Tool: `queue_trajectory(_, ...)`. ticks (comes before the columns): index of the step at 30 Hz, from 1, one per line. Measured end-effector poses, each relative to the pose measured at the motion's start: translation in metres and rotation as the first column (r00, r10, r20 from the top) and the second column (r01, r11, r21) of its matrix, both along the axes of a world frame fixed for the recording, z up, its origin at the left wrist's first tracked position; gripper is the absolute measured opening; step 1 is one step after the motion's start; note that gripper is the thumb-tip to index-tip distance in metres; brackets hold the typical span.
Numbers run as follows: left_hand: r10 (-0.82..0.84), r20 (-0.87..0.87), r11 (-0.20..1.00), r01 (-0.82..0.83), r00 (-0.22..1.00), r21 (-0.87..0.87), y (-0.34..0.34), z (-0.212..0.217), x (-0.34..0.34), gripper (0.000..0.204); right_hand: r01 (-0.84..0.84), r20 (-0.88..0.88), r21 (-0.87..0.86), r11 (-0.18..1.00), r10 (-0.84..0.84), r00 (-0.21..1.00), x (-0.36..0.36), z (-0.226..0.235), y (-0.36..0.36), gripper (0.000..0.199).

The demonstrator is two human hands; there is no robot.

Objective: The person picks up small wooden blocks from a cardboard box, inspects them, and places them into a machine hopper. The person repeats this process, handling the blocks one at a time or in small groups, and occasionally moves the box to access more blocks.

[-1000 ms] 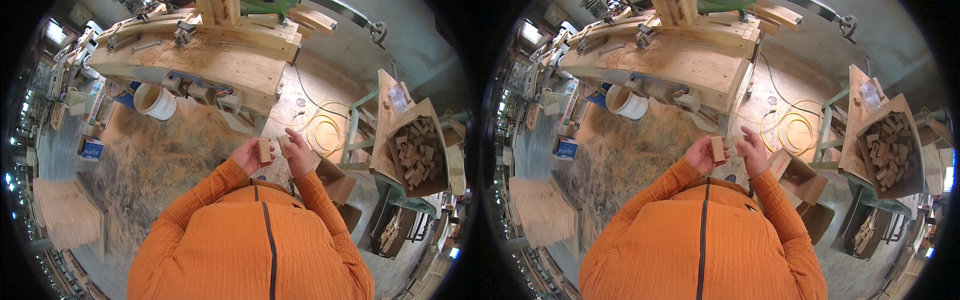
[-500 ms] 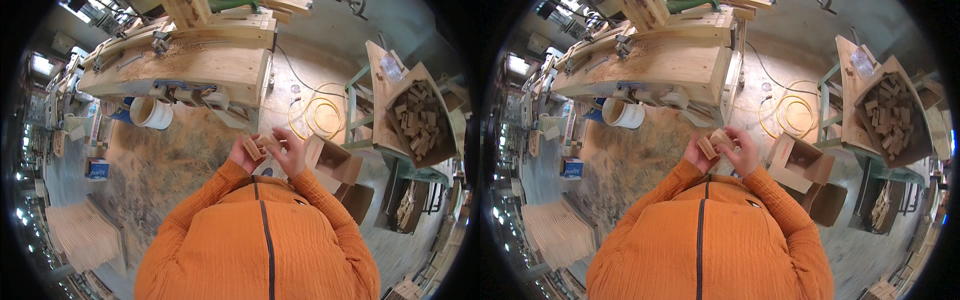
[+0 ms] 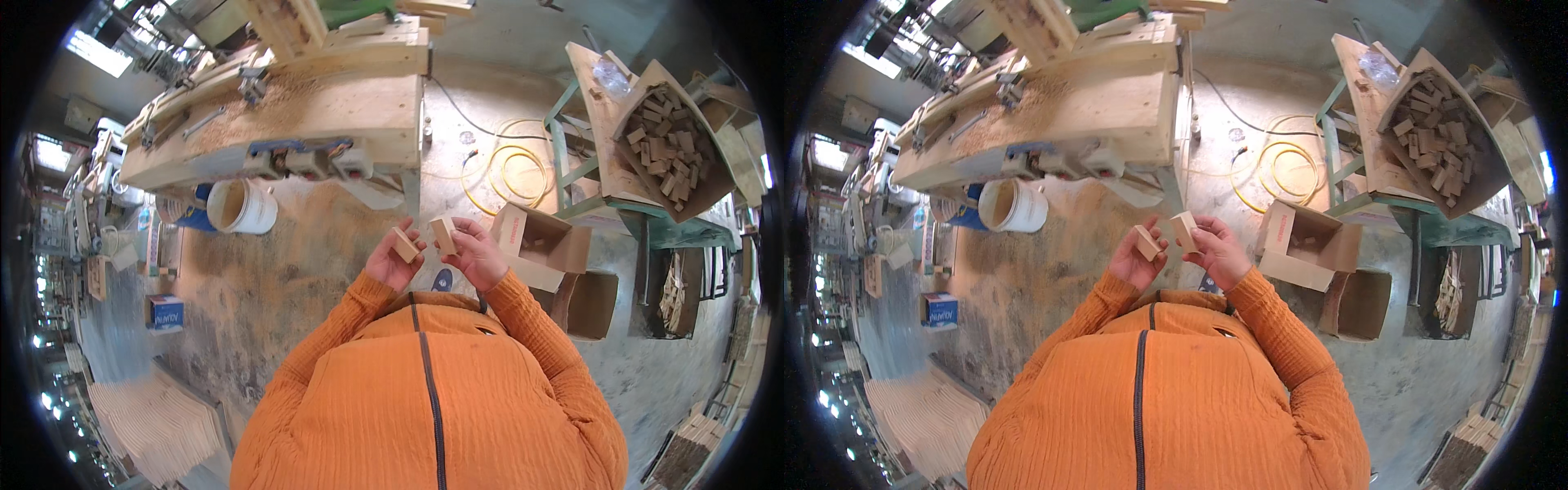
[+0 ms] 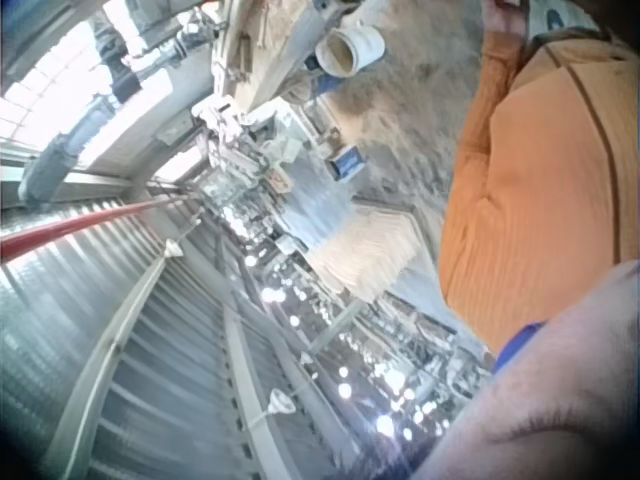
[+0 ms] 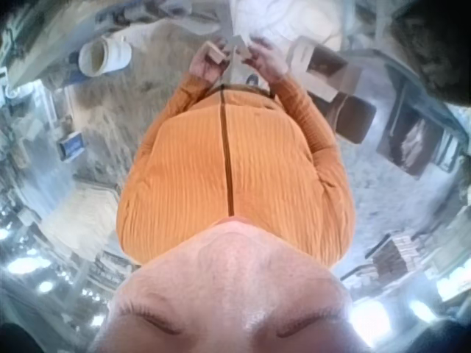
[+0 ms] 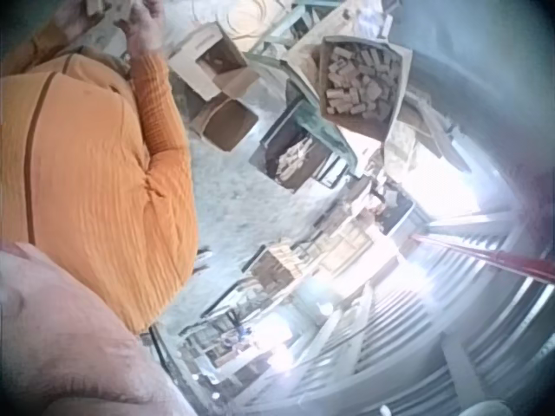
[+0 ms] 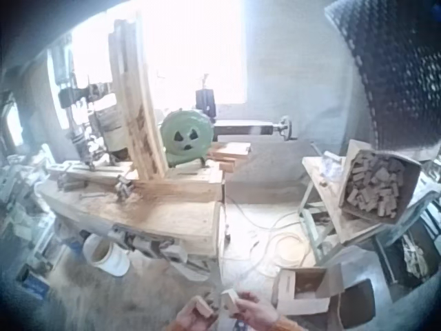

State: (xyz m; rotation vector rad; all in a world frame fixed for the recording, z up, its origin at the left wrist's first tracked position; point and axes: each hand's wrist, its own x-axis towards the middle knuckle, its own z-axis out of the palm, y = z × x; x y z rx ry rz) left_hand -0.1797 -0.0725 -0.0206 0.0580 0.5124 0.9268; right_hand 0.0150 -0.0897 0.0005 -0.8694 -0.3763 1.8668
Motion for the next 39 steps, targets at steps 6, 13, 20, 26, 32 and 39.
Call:
queue_trajectory(6,-0.154,0.361,0.983,0.103,0.92,0.155,-0.03,-0.019,-0.045,0.035,-0.06,0.062,0.067,0.996,0.056,0.997,-0.037,0.003,-0.028,0.03)
queue_trajectory(13,0.006,-0.164,0.98,0.027,0.986,0.197,-0.071,-0.03,-0.041,0.033,-0.116,0.622,0.462,0.879,-0.228,0.749,-0.067,-0.014,-0.063,0.032)
queue_trajectory(20,-0.012,-0.253,0.971,0.071,0.967,0.226,-0.083,-0.036,-0.026,0.037,-0.206,0.738,0.443,0.873,-0.224,0.636,-0.053,-0.02,-0.08,0.03)
queue_trajectory(26,-0.027,-0.403,0.967,0.127,0.915,0.223,-0.075,-0.026,0.019,0.036,-0.231,0.703,0.327,0.916,-0.073,0.708,-0.011,-0.025,-0.075,0.031)
queue_trajectory(32,-0.107,-0.403,0.965,0.192,0.909,0.176,-0.054,-0.007,0.101,0.033,-0.347,0.898,0.405,0.846,-0.297,0.325,0.125,-0.016,-0.052,0.021)
queue_trajectory(39,-0.181,-0.326,0.914,0.281,0.928,0.292,-0.034,-0.002,0.194,0.034,0.401,0.714,0.696,0.595,-0.628,-0.308,0.389,0.013,-0.03,0.016)
